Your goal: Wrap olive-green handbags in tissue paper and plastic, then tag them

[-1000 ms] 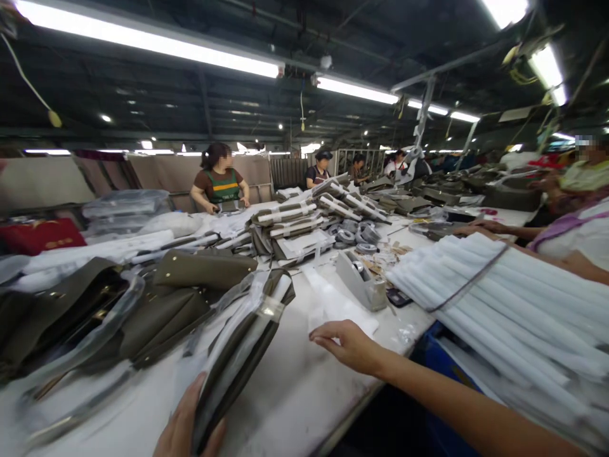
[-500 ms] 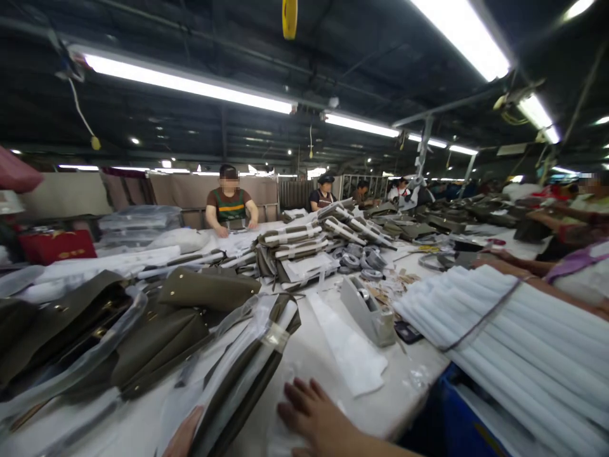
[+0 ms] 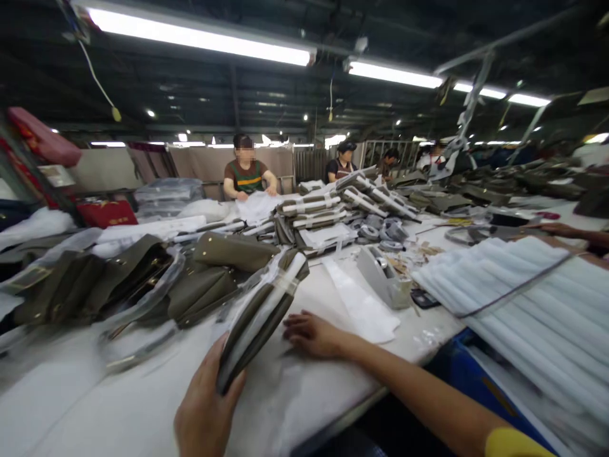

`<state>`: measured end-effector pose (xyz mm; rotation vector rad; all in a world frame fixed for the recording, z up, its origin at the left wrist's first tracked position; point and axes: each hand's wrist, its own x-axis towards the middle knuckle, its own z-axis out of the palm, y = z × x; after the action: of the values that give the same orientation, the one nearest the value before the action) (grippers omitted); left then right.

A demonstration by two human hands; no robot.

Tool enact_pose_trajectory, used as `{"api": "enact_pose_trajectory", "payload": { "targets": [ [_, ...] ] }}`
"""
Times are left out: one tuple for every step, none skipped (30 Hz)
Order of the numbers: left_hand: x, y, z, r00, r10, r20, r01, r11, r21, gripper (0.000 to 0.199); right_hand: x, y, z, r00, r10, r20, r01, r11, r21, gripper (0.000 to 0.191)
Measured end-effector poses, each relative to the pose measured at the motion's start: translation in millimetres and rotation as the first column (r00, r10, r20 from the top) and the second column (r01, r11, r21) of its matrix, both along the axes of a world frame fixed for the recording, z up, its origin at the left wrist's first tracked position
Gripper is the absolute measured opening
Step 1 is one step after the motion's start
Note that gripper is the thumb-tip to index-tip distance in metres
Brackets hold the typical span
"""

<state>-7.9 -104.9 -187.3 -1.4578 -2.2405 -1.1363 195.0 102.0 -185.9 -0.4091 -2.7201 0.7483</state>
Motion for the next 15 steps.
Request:
{"api": "enact_pose_trajectory", "payload": {
  "targets": [
    [3, -1, 6.9, 1.000, 0.022, 0.022, -0.022, 1.000, 0.009, 0.056, 2, 2, 0.0, 1.000, -0.020, -0.011, 0.020, 0.999, -0.033, 0.034],
    [5, -2, 12.2, 0.999, 0.030, 0.038, -0.031, 0.999, 0.011, 0.057, 3, 4, -0.7, 0.999, -0.048, -0.021, 0.047, 0.997, -0.058, 0.039],
    [6, -2, 15.8, 0.998, 0.040, 0.050, -0.040, 0.999, 0.017, 0.057, 3, 4, -2.0, 0.996, -0.085, -0.029, 0.082, 0.994, -0.071, 0.045],
    [7, -2, 18.1, 0.997, 0.043, 0.059, -0.044, 0.999, 0.021, 0.058, 2, 1, -3.6, 0.991, -0.126, -0.038, 0.123, 0.990, -0.075, 0.050],
    [6, -2, 19.4, 0.997, 0.045, 0.067, -0.046, 0.999, 0.020, 0.058, 2, -3, -5.5, 0.985, -0.169, -0.046, 0.165, 0.983, -0.074, 0.053],
    [5, -2, 19.9, 0.996, 0.047, 0.072, -0.049, 0.999, 0.022, 0.059, 1, -10, -7.6, 0.977, -0.207, -0.054, 0.203, 0.977, -0.072, 0.052],
    [5, -2, 19.8, 0.996, 0.045, 0.077, -0.047, 0.999, 0.020, 0.059, 1, -17, -9.9, 0.972, -0.230, -0.053, 0.226, 0.972, -0.061, 0.049],
    [5, -2, 19.5, 0.996, 0.040, 0.080, -0.042, 0.999, 0.020, 0.060, 0, -25, -12.2, 0.972, -0.230, -0.043, 0.228, 0.973, -0.036, 0.048],
    [5, -2, 18.8, 0.996, 0.035, 0.081, -0.037, 0.999, 0.019, 0.060, -2, -32, -14.2, 0.977, -0.210, -0.025, 0.210, 0.978, 0.002, 0.052],
    [6, -1, 18.0, 0.996, 0.030, 0.080, -0.032, 0.999, 0.016, 0.059, -4, -36, -15.7, 0.984, -0.179, -0.006, 0.179, 0.983, 0.049, 0.058],
    [7, 0, 17.0, 0.997, 0.026, 0.074, -0.027, 1.000, 0.012, 0.059, -8, -38, -16.4, 0.990, -0.141, 0.014, 0.139, 0.985, 0.100, 0.063],
    [8, 1, 15.7, 0.998, 0.020, 0.063, -0.021, 1.000, 0.011, 0.059, -12, -36, -16.1, 0.994, -0.102, 0.030, 0.097, 0.984, 0.148, 0.063],
    [8, 1, 13.9, 0.999, 0.012, 0.045, -0.012, 1.000, 0.012, 0.059, -18, -31, -14.8, 0.997, -0.065, 0.039, 0.057, 0.981, 0.187, 0.059],
    [8, 2, 11.7, 1.000, 0.004, 0.020, -0.004, 1.000, 0.013, 0.058, -24, -25, -12.8, 0.999, -0.035, 0.040, 0.025, 0.976, 0.215, 0.053],
    [7, 3, 8.9, 1.000, -0.008, -0.013, 0.008, 1.000, 0.017, 0.058, -30, -18, -10.6, 0.999, -0.010, 0.047, -0.002, 0.971, 0.241, 0.047]
  ]
}}
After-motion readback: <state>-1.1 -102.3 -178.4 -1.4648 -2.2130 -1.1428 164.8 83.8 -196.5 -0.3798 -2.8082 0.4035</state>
